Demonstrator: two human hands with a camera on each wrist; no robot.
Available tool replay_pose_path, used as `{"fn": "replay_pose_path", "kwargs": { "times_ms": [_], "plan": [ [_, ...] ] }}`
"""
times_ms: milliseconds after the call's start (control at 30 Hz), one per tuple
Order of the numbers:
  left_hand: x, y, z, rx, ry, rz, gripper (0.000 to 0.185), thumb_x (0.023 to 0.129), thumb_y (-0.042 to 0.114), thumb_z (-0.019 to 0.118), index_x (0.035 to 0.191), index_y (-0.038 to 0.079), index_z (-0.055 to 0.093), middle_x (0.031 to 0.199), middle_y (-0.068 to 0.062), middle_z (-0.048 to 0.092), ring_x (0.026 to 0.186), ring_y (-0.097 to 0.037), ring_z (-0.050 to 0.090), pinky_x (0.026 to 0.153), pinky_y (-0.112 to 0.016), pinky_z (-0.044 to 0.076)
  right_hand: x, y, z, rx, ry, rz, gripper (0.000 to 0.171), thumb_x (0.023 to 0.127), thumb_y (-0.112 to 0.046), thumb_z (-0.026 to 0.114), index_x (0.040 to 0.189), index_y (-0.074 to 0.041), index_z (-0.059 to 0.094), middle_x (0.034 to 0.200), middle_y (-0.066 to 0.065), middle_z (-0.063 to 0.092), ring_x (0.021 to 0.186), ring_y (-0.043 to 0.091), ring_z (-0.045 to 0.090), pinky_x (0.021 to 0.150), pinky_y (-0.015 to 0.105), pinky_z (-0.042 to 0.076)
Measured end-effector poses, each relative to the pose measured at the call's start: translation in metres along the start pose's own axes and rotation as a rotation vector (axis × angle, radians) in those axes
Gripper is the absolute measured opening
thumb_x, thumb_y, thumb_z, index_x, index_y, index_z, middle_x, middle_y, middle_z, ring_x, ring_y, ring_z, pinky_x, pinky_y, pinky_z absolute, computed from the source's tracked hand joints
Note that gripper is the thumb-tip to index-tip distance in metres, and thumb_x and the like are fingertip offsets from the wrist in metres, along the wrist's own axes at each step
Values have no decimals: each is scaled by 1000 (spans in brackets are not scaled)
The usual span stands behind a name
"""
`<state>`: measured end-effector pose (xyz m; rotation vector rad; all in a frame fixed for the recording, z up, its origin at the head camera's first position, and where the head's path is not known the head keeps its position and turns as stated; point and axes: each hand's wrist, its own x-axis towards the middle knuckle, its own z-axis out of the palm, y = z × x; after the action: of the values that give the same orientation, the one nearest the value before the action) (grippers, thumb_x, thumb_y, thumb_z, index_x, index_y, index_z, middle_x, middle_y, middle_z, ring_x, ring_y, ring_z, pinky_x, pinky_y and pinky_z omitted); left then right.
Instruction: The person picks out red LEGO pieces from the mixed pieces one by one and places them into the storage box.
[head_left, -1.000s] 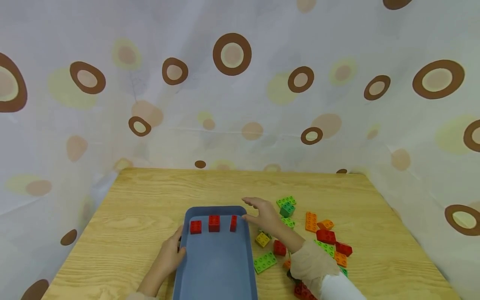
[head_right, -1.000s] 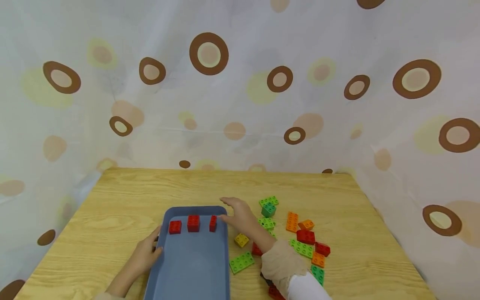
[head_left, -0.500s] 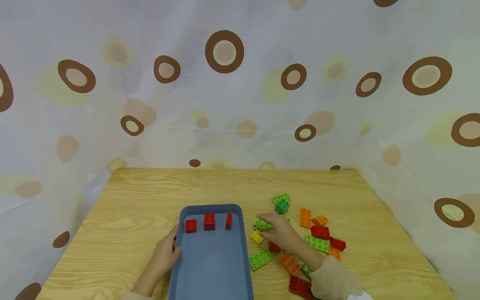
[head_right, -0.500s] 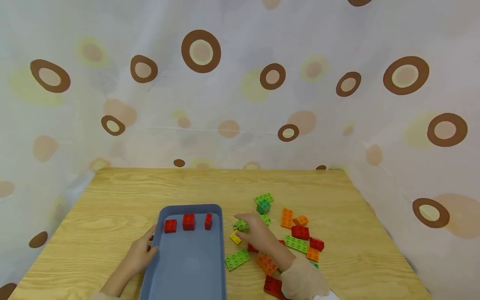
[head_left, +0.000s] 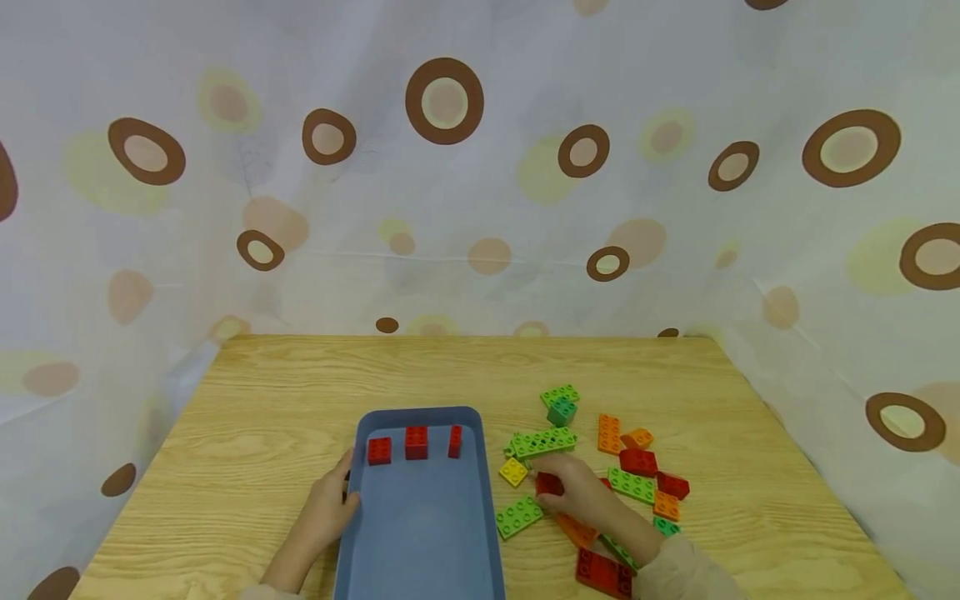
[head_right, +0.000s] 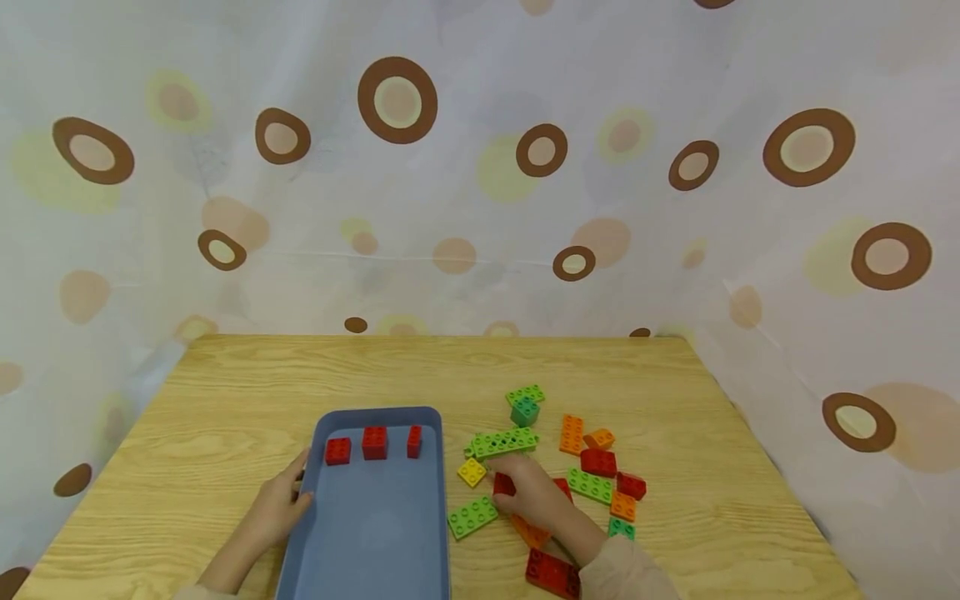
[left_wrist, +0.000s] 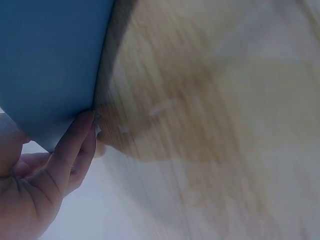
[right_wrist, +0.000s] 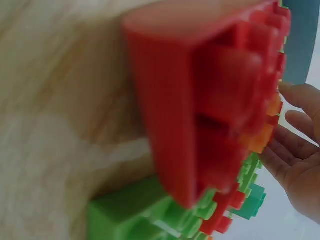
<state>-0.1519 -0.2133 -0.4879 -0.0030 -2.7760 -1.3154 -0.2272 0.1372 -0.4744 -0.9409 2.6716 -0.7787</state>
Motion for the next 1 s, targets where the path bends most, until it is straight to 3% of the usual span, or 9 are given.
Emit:
{"fn": "replay_pose_path", "kwargs": {
  "times_ms": [300,667,833,1000],
  "plan": [
    [-2,0,-2,-3,-21,-31,61,78,-12,49,137,-15,30,117,-37,53,91,-39,64,67,-36,56,-4,8,10,-38,11,-32,31,81,-7,67,111,1,64,108,13,65,98,30,60,79,38,52],
    [-2,1,-1,-14,5,-6,60,77,-13,50,135,-16,33,113,-35,57,86,-34,66,61,-30,55,-2,6,8,-7,32,-11,32,82,-4,64,114,4,62,111,17,64,102,32,60,81,41,52],
    [-2,0,0,-2,0,-15,60,78,-12,51,135,-17,31,114,-36,56,86,-34,65,60,-29,54,6,-5,2,-14,70,-36,34,82,-6,66,113,7,62,111,20,64,102,35,60,81,42,53],
    [-1,0,1,3,5,-8,61,78,-13,51,136,-16,32,114,-36,56,86,-34,66,59,-29,54,20,-30,-8,-78,131,-106,34,80,-6,68,112,6,63,107,16,66,96,29,62,79,38,54]
  ]
}}
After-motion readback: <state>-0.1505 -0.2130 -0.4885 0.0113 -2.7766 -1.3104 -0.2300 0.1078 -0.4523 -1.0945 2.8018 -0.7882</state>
